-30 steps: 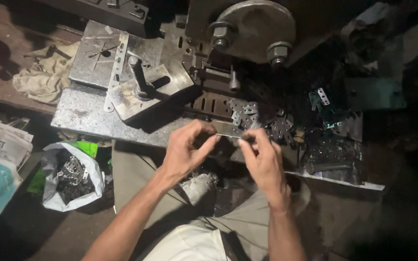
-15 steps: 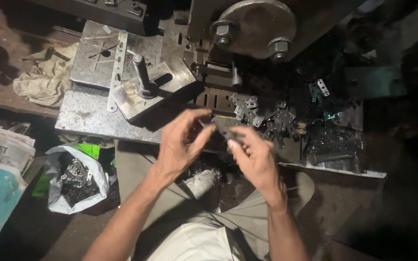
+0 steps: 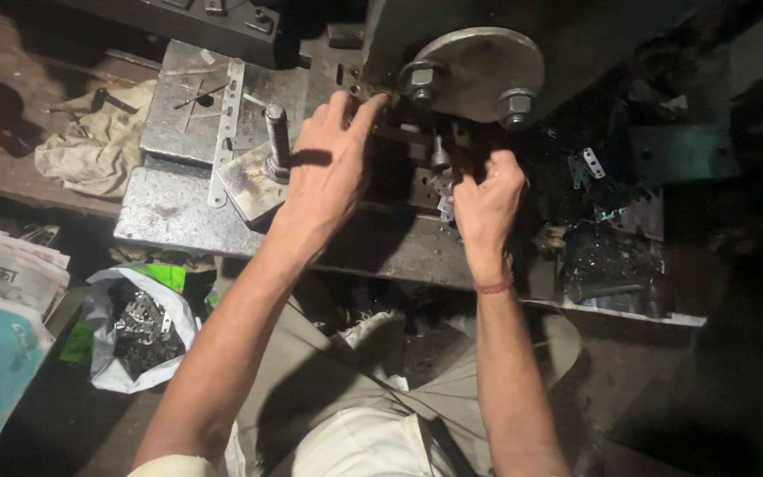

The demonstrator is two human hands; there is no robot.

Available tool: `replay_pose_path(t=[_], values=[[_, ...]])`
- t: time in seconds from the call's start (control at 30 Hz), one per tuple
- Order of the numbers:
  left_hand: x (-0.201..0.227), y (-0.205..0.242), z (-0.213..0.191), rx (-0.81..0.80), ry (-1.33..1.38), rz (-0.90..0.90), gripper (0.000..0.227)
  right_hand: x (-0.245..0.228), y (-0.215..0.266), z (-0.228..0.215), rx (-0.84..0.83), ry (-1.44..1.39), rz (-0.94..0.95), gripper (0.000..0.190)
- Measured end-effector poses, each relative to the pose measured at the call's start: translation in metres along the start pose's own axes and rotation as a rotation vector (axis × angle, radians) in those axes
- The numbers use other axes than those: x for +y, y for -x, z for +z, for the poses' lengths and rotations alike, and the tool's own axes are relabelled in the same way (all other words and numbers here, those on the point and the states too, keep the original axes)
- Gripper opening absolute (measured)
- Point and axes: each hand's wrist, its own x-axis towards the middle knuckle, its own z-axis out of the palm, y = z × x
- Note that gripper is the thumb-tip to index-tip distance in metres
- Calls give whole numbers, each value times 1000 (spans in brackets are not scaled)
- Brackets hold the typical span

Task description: The person operates a manual metal punching machine, repeatedly placing small metal strips under the punch, pulling the lever to create holes, and removing the processed pieces. The person works in a repetitive cycle, handling the metal strips one by one.

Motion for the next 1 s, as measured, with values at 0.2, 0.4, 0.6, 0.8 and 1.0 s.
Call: replay_pose_path(t=[0.2, 0.4, 0.6, 0.8, 1.0], values=[[-9, -3, 10, -10, -43, 44, 66, -2, -1, 6, -10, -111, 69, 27], [-7, 1, 9, 3, -59, 56, 65, -26, 0, 4, 19, 78, 5, 28], [-15, 4, 20, -19, -107, 71, 58, -16, 1, 6, 59, 548, -234, 37], [-14, 5, 24, 105, -206, 144, 52, -8, -6, -7, 69, 462, -462, 27], [1, 28, 4, 53, 81, 150, 33, -26, 18, -46, -137, 108, 64, 9]])
